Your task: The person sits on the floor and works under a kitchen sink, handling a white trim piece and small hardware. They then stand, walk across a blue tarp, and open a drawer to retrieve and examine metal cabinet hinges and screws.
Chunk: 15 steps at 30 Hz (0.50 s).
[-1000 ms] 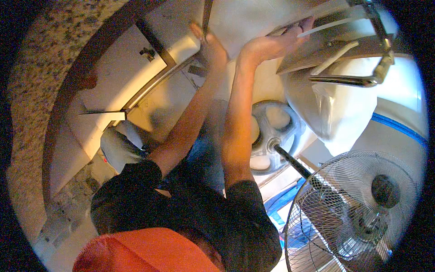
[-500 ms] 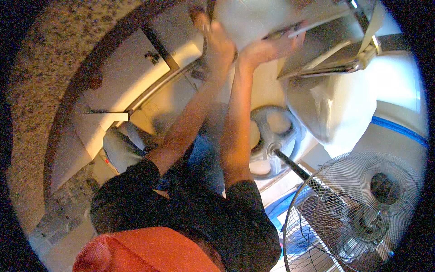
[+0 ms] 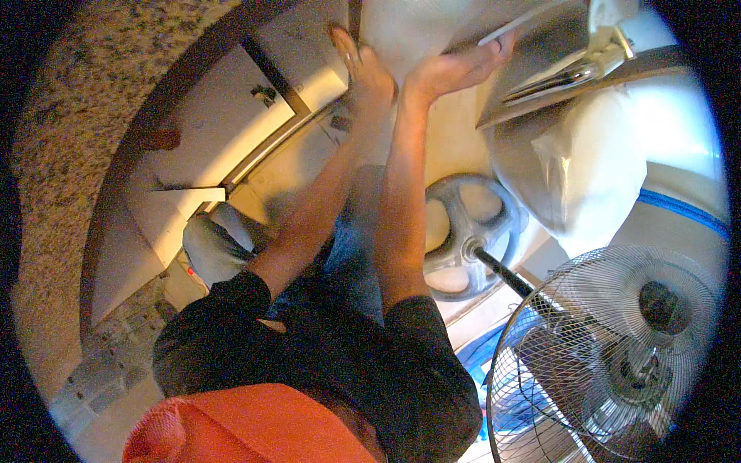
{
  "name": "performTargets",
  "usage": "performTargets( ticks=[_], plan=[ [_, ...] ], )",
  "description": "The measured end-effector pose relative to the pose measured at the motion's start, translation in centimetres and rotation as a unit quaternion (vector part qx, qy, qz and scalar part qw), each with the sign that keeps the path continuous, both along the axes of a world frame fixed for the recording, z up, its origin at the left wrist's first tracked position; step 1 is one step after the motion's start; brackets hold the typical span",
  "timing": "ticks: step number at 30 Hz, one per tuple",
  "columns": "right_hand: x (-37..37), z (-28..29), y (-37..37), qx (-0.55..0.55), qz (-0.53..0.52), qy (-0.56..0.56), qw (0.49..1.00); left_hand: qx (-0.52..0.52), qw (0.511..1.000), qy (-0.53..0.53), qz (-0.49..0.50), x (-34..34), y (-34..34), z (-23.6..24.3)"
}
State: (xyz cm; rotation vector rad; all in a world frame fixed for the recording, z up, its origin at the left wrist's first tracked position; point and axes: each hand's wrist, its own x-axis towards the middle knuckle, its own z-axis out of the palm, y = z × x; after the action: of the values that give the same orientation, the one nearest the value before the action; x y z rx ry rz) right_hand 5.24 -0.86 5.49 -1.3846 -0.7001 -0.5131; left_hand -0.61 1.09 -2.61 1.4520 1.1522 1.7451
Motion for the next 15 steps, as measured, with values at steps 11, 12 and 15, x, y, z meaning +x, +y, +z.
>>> performTargets(
  ticks=[11,12,15],
  plan=[
    [-0.5,1.5,0.7,0.106,0.062,0.019,0.992,-0.043,0.981,0.155,-0.105,-6.8,-4.1,-6.6],
    [-1.0,1.4,0.1,0.093,0.047,0.011,0.994,-0.12,0.966,0.173,-0.148,-9.7,-6.2,-9.1],
    [-3.8,-0.1,-3.5,0.142,0.055,0.076,0.985,-0.309,0.842,0.378,-0.23,-19.0,-13.7,-13.7]
  ],
)
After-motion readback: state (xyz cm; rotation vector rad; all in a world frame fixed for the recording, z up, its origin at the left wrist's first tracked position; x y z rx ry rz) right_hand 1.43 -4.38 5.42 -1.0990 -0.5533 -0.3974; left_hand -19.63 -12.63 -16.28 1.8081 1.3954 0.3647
